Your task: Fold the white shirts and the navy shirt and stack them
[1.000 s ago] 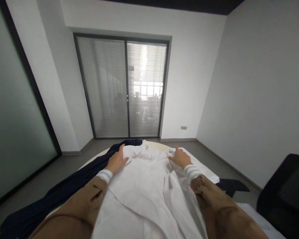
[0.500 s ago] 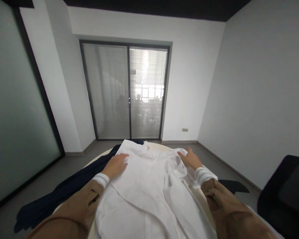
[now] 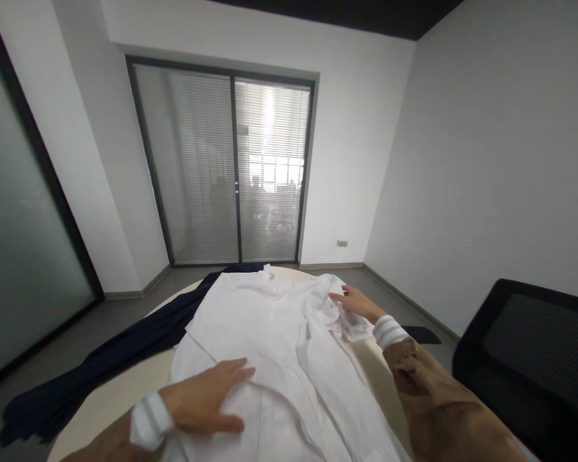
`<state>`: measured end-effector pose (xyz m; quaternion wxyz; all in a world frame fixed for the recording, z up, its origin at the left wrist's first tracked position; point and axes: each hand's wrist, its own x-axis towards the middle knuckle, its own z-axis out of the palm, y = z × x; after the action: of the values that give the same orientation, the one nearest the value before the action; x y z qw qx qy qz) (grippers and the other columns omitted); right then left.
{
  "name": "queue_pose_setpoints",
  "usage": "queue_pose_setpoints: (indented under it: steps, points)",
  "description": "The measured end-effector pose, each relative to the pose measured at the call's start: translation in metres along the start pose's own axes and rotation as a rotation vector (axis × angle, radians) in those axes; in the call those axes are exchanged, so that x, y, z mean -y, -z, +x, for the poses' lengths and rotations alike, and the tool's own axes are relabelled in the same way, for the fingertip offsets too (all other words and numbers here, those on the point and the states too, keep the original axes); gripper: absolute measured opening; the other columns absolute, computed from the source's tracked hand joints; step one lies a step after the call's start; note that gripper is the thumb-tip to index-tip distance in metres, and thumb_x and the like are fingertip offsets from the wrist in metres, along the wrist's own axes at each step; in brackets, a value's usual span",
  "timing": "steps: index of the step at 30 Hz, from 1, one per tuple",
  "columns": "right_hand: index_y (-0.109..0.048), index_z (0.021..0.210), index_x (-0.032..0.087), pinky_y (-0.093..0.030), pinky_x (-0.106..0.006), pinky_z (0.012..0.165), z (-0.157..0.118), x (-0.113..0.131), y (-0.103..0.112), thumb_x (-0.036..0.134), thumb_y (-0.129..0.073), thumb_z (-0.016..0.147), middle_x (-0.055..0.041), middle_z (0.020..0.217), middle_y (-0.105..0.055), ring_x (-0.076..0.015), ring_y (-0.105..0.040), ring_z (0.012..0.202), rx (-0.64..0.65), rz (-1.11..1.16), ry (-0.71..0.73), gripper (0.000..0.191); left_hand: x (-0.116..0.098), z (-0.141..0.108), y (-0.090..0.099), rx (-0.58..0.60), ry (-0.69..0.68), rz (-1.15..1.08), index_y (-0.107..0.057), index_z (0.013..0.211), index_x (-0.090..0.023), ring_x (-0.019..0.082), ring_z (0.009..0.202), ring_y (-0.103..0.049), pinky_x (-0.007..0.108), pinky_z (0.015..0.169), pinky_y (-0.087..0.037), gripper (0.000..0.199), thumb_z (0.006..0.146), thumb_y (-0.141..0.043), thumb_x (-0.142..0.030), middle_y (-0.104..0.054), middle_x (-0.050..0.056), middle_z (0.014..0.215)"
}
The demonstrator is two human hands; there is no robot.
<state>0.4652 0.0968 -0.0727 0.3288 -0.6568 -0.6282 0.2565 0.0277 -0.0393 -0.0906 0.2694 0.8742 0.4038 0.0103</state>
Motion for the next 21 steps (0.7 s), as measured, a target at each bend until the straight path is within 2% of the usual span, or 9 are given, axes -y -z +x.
queue_pose_setpoints:
  steps: [2, 4, 8, 10, 12, 14, 16, 19, 21]
  points:
    - [-0.07, 0.1, 0.01, -0.05, -0.026, 0.064, -0.006, -0.001, 0.001, 0.048, -0.067, 0.083, -0.0098, 0.086, -0.073, -0.017, -0.064, 0.071, 0.112, -0.017, 0.03, 0.042, 0.008, -0.013, -0.012, 0.129, 0.028, -0.004, -0.027, 0.157, -0.028, 0.04, 0.151, -0.013, 0.057, 0.12, -0.017, 0.114, 0.063, -0.082, -0.062, -0.014, 0.013, 0.166]
    - [-0.07, 0.097, 0.01, -0.049, -0.025, 0.061, -0.01, 0.004, 0.001, 0.047, -0.063, 0.086, -0.0079, 0.081, -0.073, -0.0163, -0.063, 0.068, 0.132, 0.018, 0.036, 0.039, 0.022, -0.02, -0.014, 0.191, 0.042, -0.02, -0.022, 0.159, -0.028, 0.04, 0.151, -0.004, 0.058, 0.12, -0.009, 0.126, 0.056, -0.086, -0.061, -0.006, 0.013, 0.166]
    - [-0.056, 0.133, 0.013, -0.055, -0.026, 0.068, -0.014, 0.02, -0.003, 0.046, -0.053, 0.093, -0.0117, 0.106, -0.073, -0.0181, -0.069, 0.083, 0.002, 0.223, -0.023, 0.052, 0.043, -0.027, 0.002, 0.177, 0.152, -0.034, -0.028, 0.157, -0.029, 0.037, 0.151, -0.009, 0.052, 0.121, -0.011, 0.13, 0.045, -0.092, -0.052, -0.01, 0.015, 0.165]
    - [-0.038, 0.15, 0.017, -0.057, -0.029, 0.081, -0.016, 0.024, -0.009, 0.041, -0.052, 0.094, -0.0145, 0.127, -0.066, -0.0192, -0.07, 0.099, 0.068, 0.358, -0.014, 0.062, 0.046, -0.028, 0.01, 0.139, 0.206, -0.041, -0.032, 0.155, -0.027, 0.036, 0.151, -0.014, 0.05, 0.121, -0.015, 0.127, 0.046, -0.091, -0.047, -0.012, 0.016, 0.165]
    - [-0.025, 0.156, 0.021, -0.054, -0.033, 0.092, -0.02, 0.023, -0.019, 0.032, -0.055, 0.092, -0.0147, 0.14, -0.058, -0.0199, -0.065, 0.114, 0.216, 0.386, 0.038, 0.072, 0.045, -0.028, 0.015, 0.091, 0.199, -0.063, -0.038, 0.152, -0.029, 0.036, 0.149, -0.022, 0.049, 0.12, -0.019, 0.121, 0.044, -0.091, -0.04, -0.021, 0.014, 0.164]
    - [-0.023, 0.157, 0.024, -0.05, -0.037, 0.101, -0.024, 0.017, -0.033, 0.024, -0.059, 0.085, -0.0125, 0.146, -0.053, -0.021, -0.058, 0.125, 0.362, 0.27, 0.143, 0.081, 0.039, -0.023, 0.018, 0.048, 0.186, -0.071, -0.05, 0.144, -0.032, 0.038, 0.145, -0.033, 0.049, 0.118, -0.026, 0.111, 0.041, -0.091, -0.033, -0.037, 0.01, 0.159]
    - [-0.027, 0.156, 0.024, -0.043, -0.041, 0.109, -0.03, 0.01, -0.049, 0.02, -0.065, 0.078, -0.0123, 0.149, -0.05, -0.024, -0.052, 0.131, 0.437, 0.046, 0.251, 0.088, 0.029, -0.013, 0.021, -0.012, 0.197, -0.028, -0.063, 0.129, -0.028, 0.037, 0.132, -0.05, 0.047, 0.111, -0.036, 0.083, 0.049, -0.086, -0.03, -0.057, 0.009, 0.143]
    - [-0.03, 0.155, 0.016, -0.037, -0.041, 0.112, -0.037, 0.006, -0.07, 0.019, -0.071, 0.072, -0.018, 0.146, -0.049, -0.0276, -0.053, 0.129, 0.374, -0.293, 0.317, 0.093, 0.004, 0.011, 0.026, -0.164, 0.154, 0.089, -0.069, 0.107, -0.02, 0.031, 0.107, -0.063, 0.041, 0.098, -0.046, 0.035, 0.073, -0.067, -0.03, -0.067, 0.011, 0.113]
    - [-0.034, 0.153, 0.012, -0.038, -0.04, 0.109, -0.038, 0.008, -0.079, 0.021, -0.069, 0.076, -0.0201, 0.14, -0.054, -0.0278, -0.056, 0.124, 0.32, -0.396, 0.324, 0.085, -0.021, 0.028, 0.026, -0.233, 0.029, 0.069, -0.065, 0.115, -0.021, 0.026, 0.102, -0.064, 0.037, 0.094, -0.047, 0.033, 0.084, -0.057, -0.029, -0.066, 0.009, 0.112]
